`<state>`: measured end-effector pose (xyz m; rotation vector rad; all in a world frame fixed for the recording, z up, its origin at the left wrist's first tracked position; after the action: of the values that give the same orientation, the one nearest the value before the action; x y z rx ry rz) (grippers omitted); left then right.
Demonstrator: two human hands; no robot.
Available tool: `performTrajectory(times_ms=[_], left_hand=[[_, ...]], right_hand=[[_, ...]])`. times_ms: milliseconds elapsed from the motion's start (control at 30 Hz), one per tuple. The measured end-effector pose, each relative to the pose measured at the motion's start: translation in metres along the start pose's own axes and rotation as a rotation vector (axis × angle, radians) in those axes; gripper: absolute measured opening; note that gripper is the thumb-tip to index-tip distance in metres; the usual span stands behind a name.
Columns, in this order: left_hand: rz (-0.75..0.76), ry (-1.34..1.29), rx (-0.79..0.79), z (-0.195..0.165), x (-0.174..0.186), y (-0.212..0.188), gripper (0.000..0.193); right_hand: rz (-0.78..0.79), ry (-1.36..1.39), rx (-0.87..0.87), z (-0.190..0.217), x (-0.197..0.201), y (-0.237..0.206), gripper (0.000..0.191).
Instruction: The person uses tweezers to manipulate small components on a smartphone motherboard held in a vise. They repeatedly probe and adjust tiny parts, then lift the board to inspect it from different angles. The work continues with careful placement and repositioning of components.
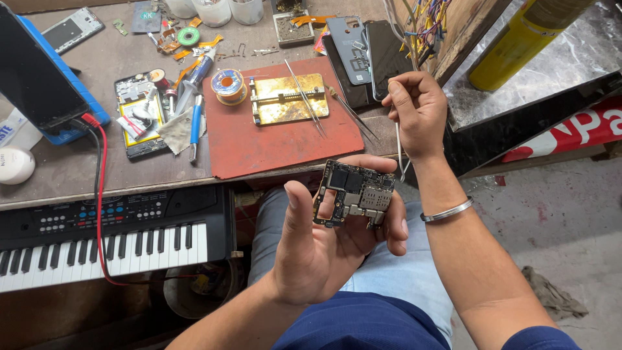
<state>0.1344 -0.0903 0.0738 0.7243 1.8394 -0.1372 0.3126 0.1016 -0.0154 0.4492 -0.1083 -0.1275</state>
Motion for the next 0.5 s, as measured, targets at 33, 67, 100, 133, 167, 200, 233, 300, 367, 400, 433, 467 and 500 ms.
performTrajectory(times_ms=[33, 67, 100, 133, 167, 200, 233, 300, 367, 400, 433, 467, 500], left_hand=[[0.006, 0.002, -0.001, 0.0000, -0.0003, -0.0002, 0.092], [0.007, 0.003, -0.001, 0.0002, -0.0003, -0.0003, 0.092], [0.009, 0.005, 0.000, 0.0004, -0.0002, -0.0006, 0.093], [0.007, 0.008, 0.003, 0.0004, 0.0002, -0.0009, 0.093], [0.007, 0.009, 0.005, 0.0007, 0.0005, -0.0010, 0.093], [0.006, 0.010, 0.006, 0.0010, 0.0008, -0.0011, 0.093], [0.008, 0.010, 0.007, 0.0005, 0.0010, -0.0016, 0.093], [0.014, 0.010, 0.008, 0.0007, 0.0012, -0.0020, 0.093], [0.019, 0.010, 0.011, 0.0009, 0.0014, -0.0022, 0.094], [0.020, 0.010, 0.013, 0.0008, 0.0015, -0.0025, 0.094], [0.019, 0.008, 0.017, 0.0014, 0.0017, -0.0023, 0.094], [0.018, 0.010, 0.017, 0.0014, 0.0019, -0.0024, 0.094], [0.017, 0.011, 0.017, 0.0015, 0.0020, -0.0024, 0.094]], right_hand=[[-0.002, -0.002, 0.000, 0.0001, 0.0003, -0.0001, 0.010], [-0.001, -0.001, 0.003, 0.0004, 0.0009, -0.0002, 0.010], [0.001, 0.000, 0.007, 0.0008, 0.0004, -0.0004, 0.010], [0.002, 0.002, 0.012, 0.0011, 0.0001, -0.0003, 0.010], [0.000, 0.001, 0.012, 0.0012, 0.0001, -0.0003, 0.010], [-0.001, 0.000, 0.011, 0.0013, 0.0006, -0.0003, 0.010], [-0.003, -0.002, 0.010, 0.0014, 0.0001, -0.0006, 0.010], [0.000, -0.003, 0.009, 0.0017, -0.0002, -0.0009, 0.010], [0.000, -0.004, 0.007, 0.0020, -0.0002, -0.0010, 0.010], [0.000, -0.004, 0.004, 0.0020, -0.0003, -0.0012, 0.010], [0.000, -0.004, 0.002, 0.0021, -0.0003, -0.0013, 0.010], [0.000, 0.001, 0.002, 0.0022, 0.0000, -0.0013, 0.010], [0.001, 0.006, 0.001, 0.0023, -0.0006, -0.0015, 0.010]])
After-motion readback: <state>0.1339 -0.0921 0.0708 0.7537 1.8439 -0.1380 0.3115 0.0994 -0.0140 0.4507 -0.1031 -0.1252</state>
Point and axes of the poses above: each hand's wrist, its own y-axis towards the middle knuckle, its own x-axis out of the back of the hand, z = x × y, the point moved 7 cm from there along y, towards the middle knuckle, and after that the axes turned 11 degrees about -y, right-handed, at the moved point
